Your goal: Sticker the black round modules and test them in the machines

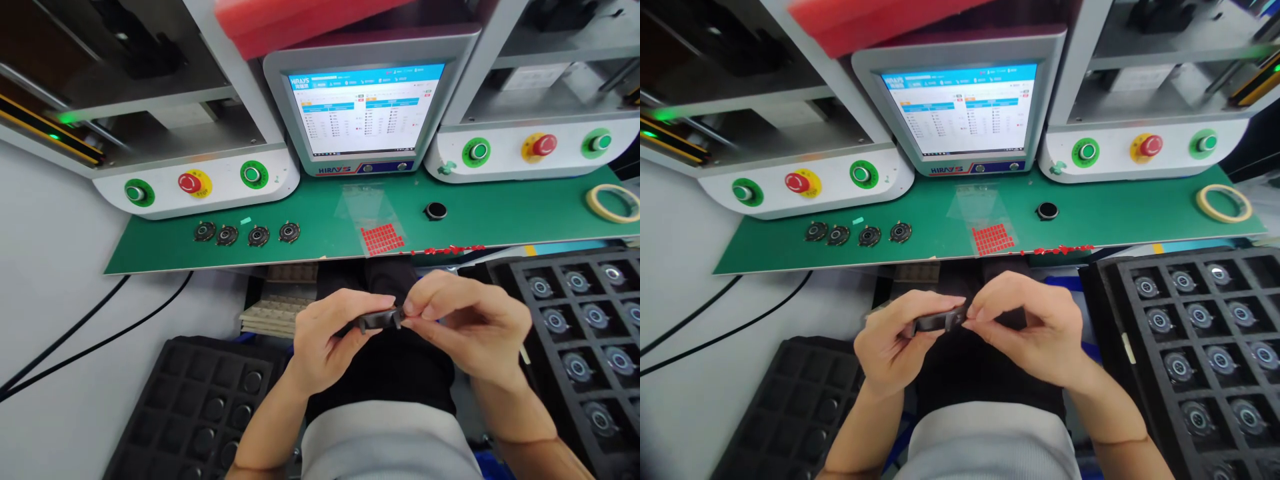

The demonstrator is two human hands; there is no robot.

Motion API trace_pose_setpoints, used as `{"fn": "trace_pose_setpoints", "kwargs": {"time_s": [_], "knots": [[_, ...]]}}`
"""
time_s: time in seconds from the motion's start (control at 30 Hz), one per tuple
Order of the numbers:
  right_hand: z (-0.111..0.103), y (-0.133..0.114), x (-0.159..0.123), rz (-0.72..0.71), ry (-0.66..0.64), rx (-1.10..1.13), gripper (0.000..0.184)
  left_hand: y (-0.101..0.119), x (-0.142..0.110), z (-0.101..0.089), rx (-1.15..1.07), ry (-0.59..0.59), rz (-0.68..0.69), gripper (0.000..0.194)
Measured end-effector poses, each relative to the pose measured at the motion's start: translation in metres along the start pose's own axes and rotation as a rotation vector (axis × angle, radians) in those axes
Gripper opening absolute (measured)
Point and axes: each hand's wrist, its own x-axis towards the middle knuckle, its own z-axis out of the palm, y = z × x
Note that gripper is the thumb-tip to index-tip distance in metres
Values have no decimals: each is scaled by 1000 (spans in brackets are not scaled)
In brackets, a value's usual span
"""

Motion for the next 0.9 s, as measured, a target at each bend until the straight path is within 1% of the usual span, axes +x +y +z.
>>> {"fn": "trace_pose_setpoints", "kwargs": {"time_s": [0.1, 0.13, 0.17, 0.23, 0.3, 0.37, 0.43, 0.47, 0.5, 0.53, 0.6, 0.67, 0.8, 0.9], "knots": [[-14, -2, 13, 94, -249, 68, 28, -1, 1, -1, -58, -50, 19, 26], [-16, -2, 16, 103, -296, 82, 26, -1, 1, -1, -70, -51, 22, 26], [-17, -2, 17, 91, -313, 82, 25, -1, 1, -1, -78, -40, 23, 26], [-15, -2, 14, 20, -265, 25, 26, -1, 1, 1, -84, 4, 22, 26], [-8, -1, 7, -79, -170, -68, 28, -1, 1, 4, -90, 47, 33, 27], [2, 1, -2, -152, -48, -123, 31, -2, 1, 6, -96, 73, 49, 26], [10, 4, -8, -166, 111, -129, 36, -3, 1, 7, -101, 84, 65, 26], [13, 5, -10, -162, 164, -127, 40, -4, 1, 8, -103, 89, 73, 26], [14, 5, -11, -168, 189, -126, 44, -5, 1, 8, -106, 94, 84, 27], [15, 5, -11, -178, 183, -130, 48, -6, 1, 8, -109, 101, 95, 27], [15, 4, -9, -196, 121, -139, 50, -7, 2, 7, -112, 111, 107, 27], [13, 3, -8, -206, 85, -150, 48, -9, 2, 6, -115, 115, 114, 27], [10, 1, -7, -191, 92, -169, 41, -10, 1, 5, -126, 107, 128, 27], [6, -1, -7, -194, 62, -188, 35, -9, 0, 6, -132, 119, 139, 26]]}}
